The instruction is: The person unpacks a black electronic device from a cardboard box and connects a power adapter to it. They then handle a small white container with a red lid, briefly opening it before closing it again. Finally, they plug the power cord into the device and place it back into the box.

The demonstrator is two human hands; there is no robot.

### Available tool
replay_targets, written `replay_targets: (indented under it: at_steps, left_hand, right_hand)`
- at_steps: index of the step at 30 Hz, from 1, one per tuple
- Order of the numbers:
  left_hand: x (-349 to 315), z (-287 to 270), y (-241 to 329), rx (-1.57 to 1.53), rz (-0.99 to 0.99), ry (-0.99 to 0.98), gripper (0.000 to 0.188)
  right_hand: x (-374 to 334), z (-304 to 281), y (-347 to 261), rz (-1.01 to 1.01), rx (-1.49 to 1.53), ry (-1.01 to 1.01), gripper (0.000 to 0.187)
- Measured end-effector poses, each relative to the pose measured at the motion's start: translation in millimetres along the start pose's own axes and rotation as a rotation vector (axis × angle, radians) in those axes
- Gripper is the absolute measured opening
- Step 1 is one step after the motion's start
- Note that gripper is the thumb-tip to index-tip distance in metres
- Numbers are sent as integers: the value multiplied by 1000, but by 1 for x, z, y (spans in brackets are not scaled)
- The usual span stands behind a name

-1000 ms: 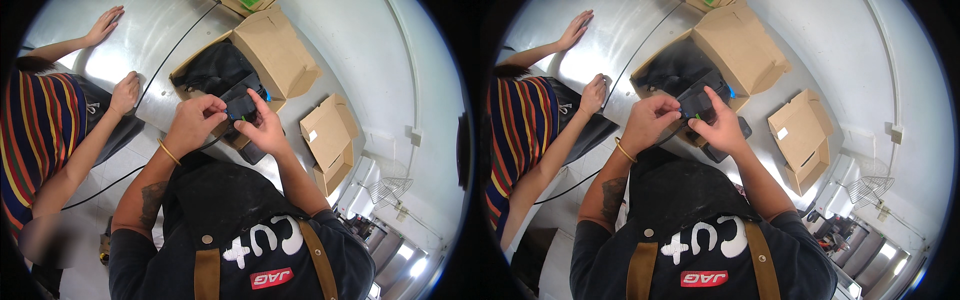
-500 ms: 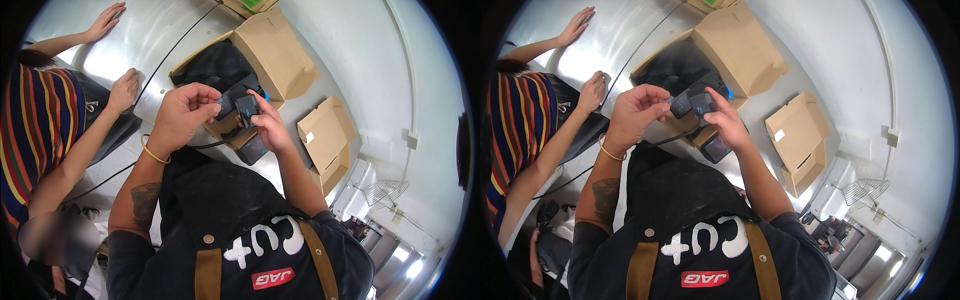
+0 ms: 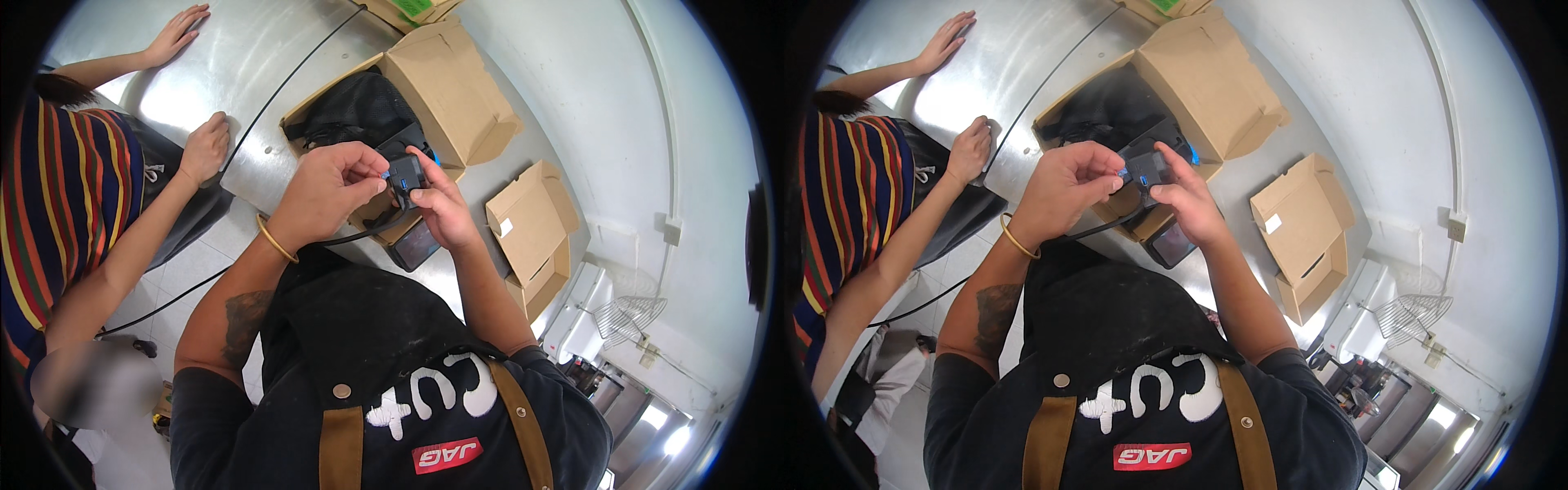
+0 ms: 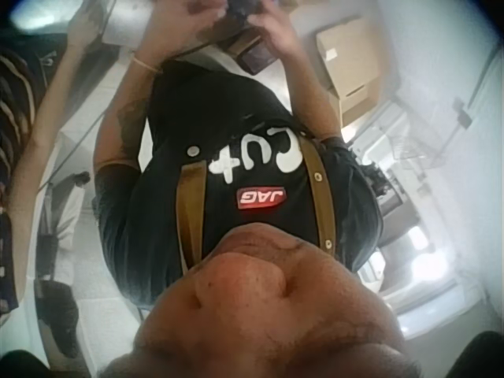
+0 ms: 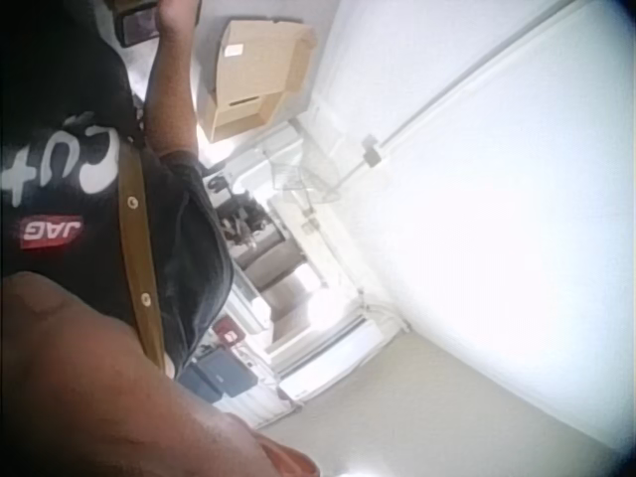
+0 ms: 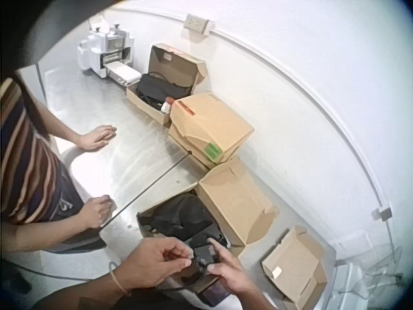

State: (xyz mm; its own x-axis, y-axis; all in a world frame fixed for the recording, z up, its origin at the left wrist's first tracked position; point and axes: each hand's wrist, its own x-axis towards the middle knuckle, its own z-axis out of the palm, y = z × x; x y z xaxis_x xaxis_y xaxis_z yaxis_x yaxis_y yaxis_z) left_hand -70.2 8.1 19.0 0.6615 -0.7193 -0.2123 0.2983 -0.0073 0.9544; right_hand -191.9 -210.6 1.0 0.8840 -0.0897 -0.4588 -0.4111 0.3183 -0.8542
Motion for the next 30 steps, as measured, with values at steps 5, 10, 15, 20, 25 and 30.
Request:
replay_targets:
  at_steps: [5, 10, 15, 20, 25, 30]
  left_hand:
    - [3, -1, 5, 47, -27, -5, 19]
    - [1, -1, 16, 33, -56, 11, 20]
    - [4, 10, 31, 149, -39, -45, 20]
    - [6, 26, 52, 339, -13, -84, 21]
    - [14, 41, 63, 560, 99, -84, 20]
    - [23, 30, 58, 560, 54, -47, 21]
  right_hand:
    - [0, -1, 5, -33, -30, 4, 84]
    - [-2, -9, 6, -18, 175, -79, 91]
    - [-7, 8, 18, -101, 446, -63, 95]
    - [-4, 11, 32, -152, 648, -75, 91]
    - [-1, 14, 38, -189, 727, -51, 84]
    - [12, 20, 42, -168, 691, -12, 80]
